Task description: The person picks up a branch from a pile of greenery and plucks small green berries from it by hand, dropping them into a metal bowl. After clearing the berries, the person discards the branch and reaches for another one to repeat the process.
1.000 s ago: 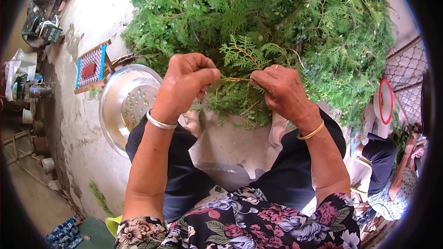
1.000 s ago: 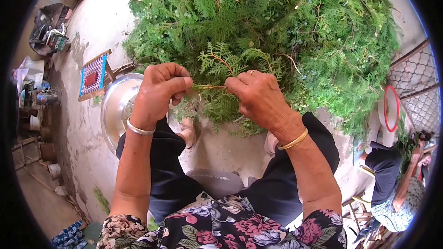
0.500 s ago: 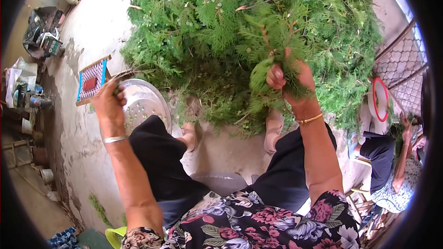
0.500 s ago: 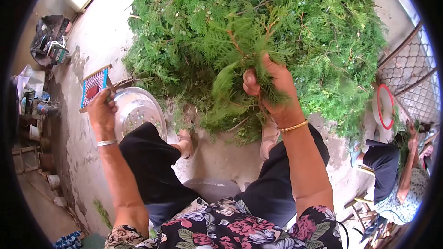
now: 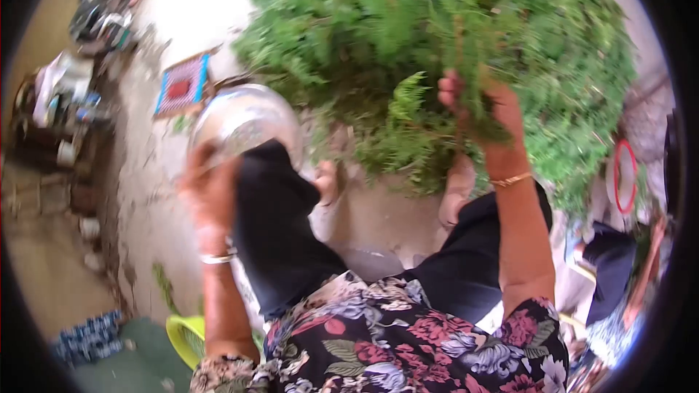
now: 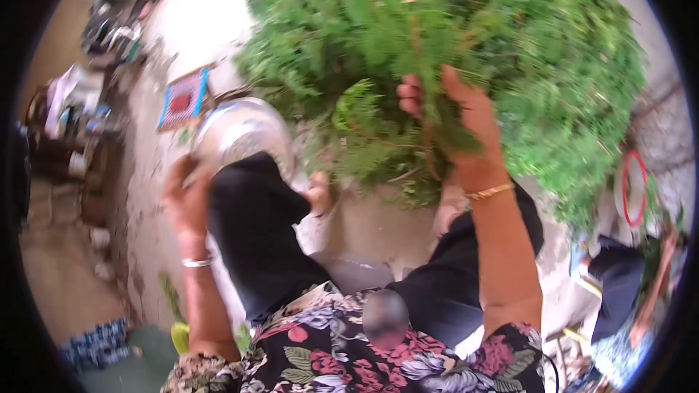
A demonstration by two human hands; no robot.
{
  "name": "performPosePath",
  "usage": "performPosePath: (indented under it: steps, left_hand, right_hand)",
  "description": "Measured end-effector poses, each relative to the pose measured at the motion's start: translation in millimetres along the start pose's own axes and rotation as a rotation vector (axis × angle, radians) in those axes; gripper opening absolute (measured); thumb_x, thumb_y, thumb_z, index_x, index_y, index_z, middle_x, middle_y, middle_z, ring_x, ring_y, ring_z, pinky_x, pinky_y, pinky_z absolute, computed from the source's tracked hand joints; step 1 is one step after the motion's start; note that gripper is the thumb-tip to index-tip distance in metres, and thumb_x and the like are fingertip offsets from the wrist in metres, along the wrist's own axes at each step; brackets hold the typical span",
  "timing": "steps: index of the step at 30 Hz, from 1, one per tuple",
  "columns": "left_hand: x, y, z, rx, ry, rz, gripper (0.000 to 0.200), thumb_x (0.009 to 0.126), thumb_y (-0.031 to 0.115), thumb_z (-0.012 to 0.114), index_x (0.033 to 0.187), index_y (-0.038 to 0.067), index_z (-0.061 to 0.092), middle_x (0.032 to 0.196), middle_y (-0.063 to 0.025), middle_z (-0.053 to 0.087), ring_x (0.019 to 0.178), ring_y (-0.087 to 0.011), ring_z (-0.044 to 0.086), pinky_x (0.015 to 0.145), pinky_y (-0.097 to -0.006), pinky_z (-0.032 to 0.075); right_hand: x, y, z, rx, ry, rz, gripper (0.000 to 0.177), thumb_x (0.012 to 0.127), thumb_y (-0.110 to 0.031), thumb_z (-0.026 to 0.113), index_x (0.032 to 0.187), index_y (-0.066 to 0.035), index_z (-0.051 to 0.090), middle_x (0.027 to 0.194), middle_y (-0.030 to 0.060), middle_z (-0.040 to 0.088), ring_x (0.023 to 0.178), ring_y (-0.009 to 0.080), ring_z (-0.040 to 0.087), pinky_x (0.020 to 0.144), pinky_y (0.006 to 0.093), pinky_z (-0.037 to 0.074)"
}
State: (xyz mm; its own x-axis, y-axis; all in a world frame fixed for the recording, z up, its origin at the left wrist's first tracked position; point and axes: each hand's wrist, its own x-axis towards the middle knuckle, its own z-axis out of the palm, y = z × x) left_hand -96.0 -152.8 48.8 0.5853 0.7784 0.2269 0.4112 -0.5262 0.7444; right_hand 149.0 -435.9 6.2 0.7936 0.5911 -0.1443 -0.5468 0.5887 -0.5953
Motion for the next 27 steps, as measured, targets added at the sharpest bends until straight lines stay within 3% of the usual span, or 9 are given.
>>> performPosePath:
  steps: [2, 5, 8, 10, 14, 20, 22, 24, 27]
  left_hand:
    - [-20.1, 19.1, 35.9, -0.099, -0.379, 0.104, 0.037, 0.077, 0.000, 0.067, 0.112, -0.006, 0.059, 0.098, -0.0126, 0.065, 0.091, -0.0163, 0.062, 0.080, -0.0289, 0.051]
    - [-49.4, 59.1, 93.0, -0.657, -0.785, -0.169, 0.057, 0.077, 0.000, 0.070, 0.128, -0.004, 0.044, 0.101, -0.0141, 0.061, 0.090, -0.0182, 0.062, 0.074, -0.0284, 0.053]
    - [-62.3, 78.1, 133.6, -0.825, -0.713, -0.098, 0.051, 0.079, 0.004, 0.069, 0.125, -0.004, 0.047, 0.090, -0.0114, 0.063, 0.077, -0.0143, 0.063, 0.063, -0.0253, 0.052]
    - [-58.9, 89.3, 134.1, -0.910, -0.720, -0.270, 0.029, 0.083, 0.007, 0.066, 0.109, -0.004, 0.058, 0.074, -0.0064, 0.063, 0.060, -0.0100, 0.060, 0.050, -0.0227, 0.048]
    - [-33.0, 77.4, 118.4, -0.841, -0.687, -0.263, 0.010, 0.087, 0.009, 0.061, 0.089, -0.001, 0.063, 0.061, -0.0031, 0.060, 0.049, -0.0075, 0.055, 0.042, -0.0214, 0.043]
    - [23.2, -1.6, 8.9, -0.717, -0.034, -0.196, 0.014, 0.091, 0.008, 0.056, 0.080, -0.001, 0.060, 0.059, -0.0037, 0.058, 0.048, -0.0084, 0.054, 0.043, -0.0214, 0.044]
    - [22.1, -45.8, -31.7, -0.602, 0.091, -0.271, 0.012, 0.090, 0.009, 0.058, 0.085, -0.001, 0.061, 0.074, -0.0059, 0.063, 0.054, -0.0099, 0.055, 0.049, -0.0233, 0.045]
    - [5.8, -95.7, -65.7, -0.392, 0.100, -0.306, 0.018, 0.089, 0.011, 0.058, 0.079, -0.004, 0.060, 0.060, -0.0047, 0.059, 0.050, -0.0089, 0.052, 0.046, -0.0232, 0.041]
    - [-50.3, -187.9, -133.2, -0.063, -0.214, -0.402, 0.012, 0.083, 0.007, 0.058, 0.078, -0.004, 0.060, 0.059, -0.0077, 0.059, 0.049, -0.0127, 0.052, 0.046, -0.0270, 0.043]
  right_hand:
    - [1.3, 4.6, 0.7, 0.031, -0.031, 0.059, 0.037, 0.094, -0.024, 0.054, 0.113, 0.008, 0.052, 0.102, 0.0221, 0.062, 0.090, 0.0309, 0.063, 0.080, 0.0410, 0.055]
    - [-2.1, 13.7, 9.7, -0.038, 0.004, 0.034, 0.036, 0.094, -0.024, 0.054, 0.111, 0.008, 0.054, 0.102, 0.0202, 0.063, 0.090, 0.0290, 0.064, 0.081, 0.0395, 0.055]
    - [-3.2, 22.6, 10.8, -0.125, 0.045, 0.048, 0.034, 0.095, -0.025, 0.053, 0.109, 0.006, 0.056, 0.102, 0.0181, 0.064, 0.089, 0.0252, 0.064, 0.080, 0.0370, 0.054]
    - [-4.8, 26.1, 17.9, -0.285, -0.040, 0.116, 0.033, 0.095, -0.026, 0.053, 0.108, 0.004, 0.057, 0.103, 0.0148, 0.064, 0.089, 0.0210, 0.064, 0.080, 0.0341, 0.053]
    - [-17.4, 31.3, 44.2, -0.378, 0.064, 0.145, 0.034, 0.096, -0.028, 0.051, 0.109, 0.003, 0.057, 0.099, 0.0088, 0.065, 0.086, 0.0178, 0.063, 0.080, 0.0308, 0.052]
    - [-1.1, 26.9, 21.4, -0.570, -0.094, 0.286, 0.039, 0.095, -0.029, 0.053, 0.111, 0.006, 0.056, 0.091, 0.0149, 0.067, 0.085, 0.0222, 0.066, 0.072, 0.0301, 0.054]
    - [3.6, 27.0, 13.6, -0.639, -0.076, 0.274, 0.038, 0.094, -0.029, 0.055, 0.109, 0.006, 0.057, 0.088, 0.0135, 0.068, 0.082, 0.0212, 0.067, 0.070, 0.0289, 0.054]
    - [5.1, 27.8, 13.1, -0.691, -0.055, 0.297, 0.038, 0.093, -0.028, 0.056, 0.109, 0.006, 0.057, 0.087, 0.0130, 0.068, 0.081, 0.0205, 0.067, 0.069, 0.0281, 0.054]
    - [4.8, 29.2, 13.8, -0.776, -0.023, 0.327, 0.036, 0.091, -0.027, 0.058, 0.107, 0.005, 0.058, 0.085, 0.0122, 0.068, 0.078, 0.0189, 0.066, 0.067, 0.0267, 0.053]
